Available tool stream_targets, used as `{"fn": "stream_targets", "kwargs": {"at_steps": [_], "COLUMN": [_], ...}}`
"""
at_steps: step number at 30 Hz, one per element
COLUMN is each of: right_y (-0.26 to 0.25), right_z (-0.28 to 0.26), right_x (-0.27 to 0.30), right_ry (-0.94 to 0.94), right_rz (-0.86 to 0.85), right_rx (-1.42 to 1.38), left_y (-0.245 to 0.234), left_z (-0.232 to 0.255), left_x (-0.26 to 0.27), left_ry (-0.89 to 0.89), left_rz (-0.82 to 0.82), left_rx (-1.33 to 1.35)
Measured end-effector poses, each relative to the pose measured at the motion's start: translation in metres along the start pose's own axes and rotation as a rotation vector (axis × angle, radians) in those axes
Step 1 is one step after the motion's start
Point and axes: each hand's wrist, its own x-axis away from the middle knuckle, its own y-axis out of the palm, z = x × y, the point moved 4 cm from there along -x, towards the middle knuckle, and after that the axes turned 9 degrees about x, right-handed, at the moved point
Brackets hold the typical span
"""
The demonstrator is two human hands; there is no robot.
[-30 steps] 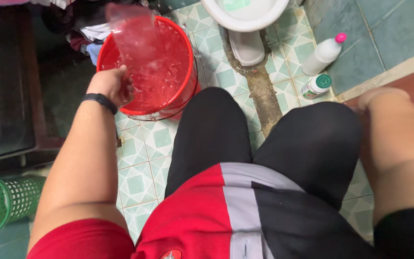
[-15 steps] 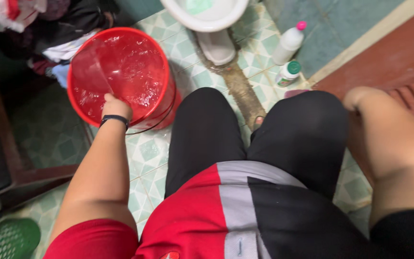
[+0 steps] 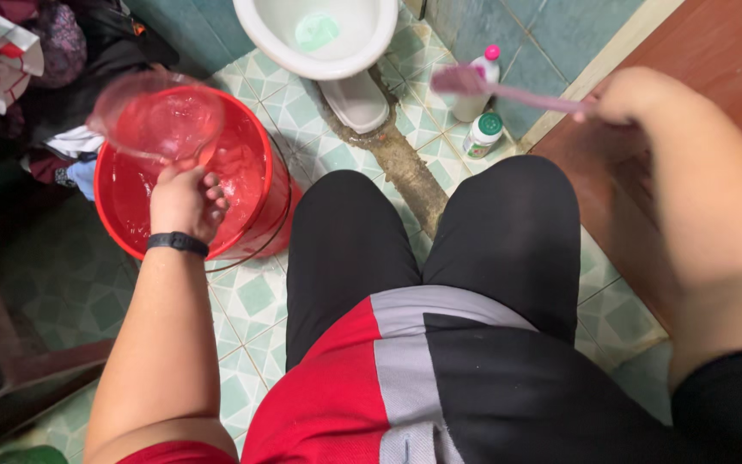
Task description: The person cleans a floor-mounted urinal by scrubbing with a pink toilet brush, adding green cleaning liquid from a bottle, and repeatedly rinsing with water from a red bucket using a pink plastic jug. The person also rinses the brush and jug during the process.
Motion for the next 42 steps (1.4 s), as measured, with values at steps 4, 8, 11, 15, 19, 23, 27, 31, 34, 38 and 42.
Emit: {"fn": "stream_targets", "kwargs": {"at_steps": [4,8,11,15,19,23,27,31,34,38,42], "right_y": [-0.018,-0.029,-0.027,-0.020,-0.024,0.033,0.141,0.169,0.119,0.119,0.207], "right_z": [-0.048,-0.116,-0.158,-0.175,-0.135,-0.063,-0.015,-0.018,-0.045,-0.053,-0.007], "right_x": [-0.030,-0.058,-0.064,-0.058,-0.040,0.011,0.075,0.067,0.001,-0.026,0.051], "right_ry": [-0.017,0.009,-0.018,-0.035,0.004,-0.029,0.165,0.290,0.247,0.233,0.239], "right_rz": [0.027,0.075,0.023,-0.111,0.262,0.542,0.406,0.289,0.349,0.375,0.424], "right_rx": [-0.219,-0.195,-0.351,-0.767,-0.491,-0.541,-0.365,-0.483,-0.426,-0.447,-0.458], "left_y": [0.072,0.159,0.235,0.320,0.380,0.396,0.375,0.350,0.334,0.304,0.276], "left_z": [0.001,-0.025,-0.054,-0.095,-0.124,-0.138,-0.133,-0.130,-0.135,-0.130,-0.118], "left_x": [0.010,0.002,-0.007,0.001,0.013,0.012,0.001,-0.014,-0.017,-0.022,-0.025], "left_ry": [-0.011,-0.123,-0.102,-0.028,-0.082,-0.214,-0.189,-0.186,-0.225,-0.279,-0.276], "left_rz": [-0.194,-0.338,-0.403,-0.504,-0.586,-0.626,-0.674,-0.644,-0.562,-0.552,-0.623], "left_rx": [-0.121,-0.178,-0.414,-0.597,-0.556,-0.495,-0.530,-0.572,-0.456,-0.486,-0.521]}}
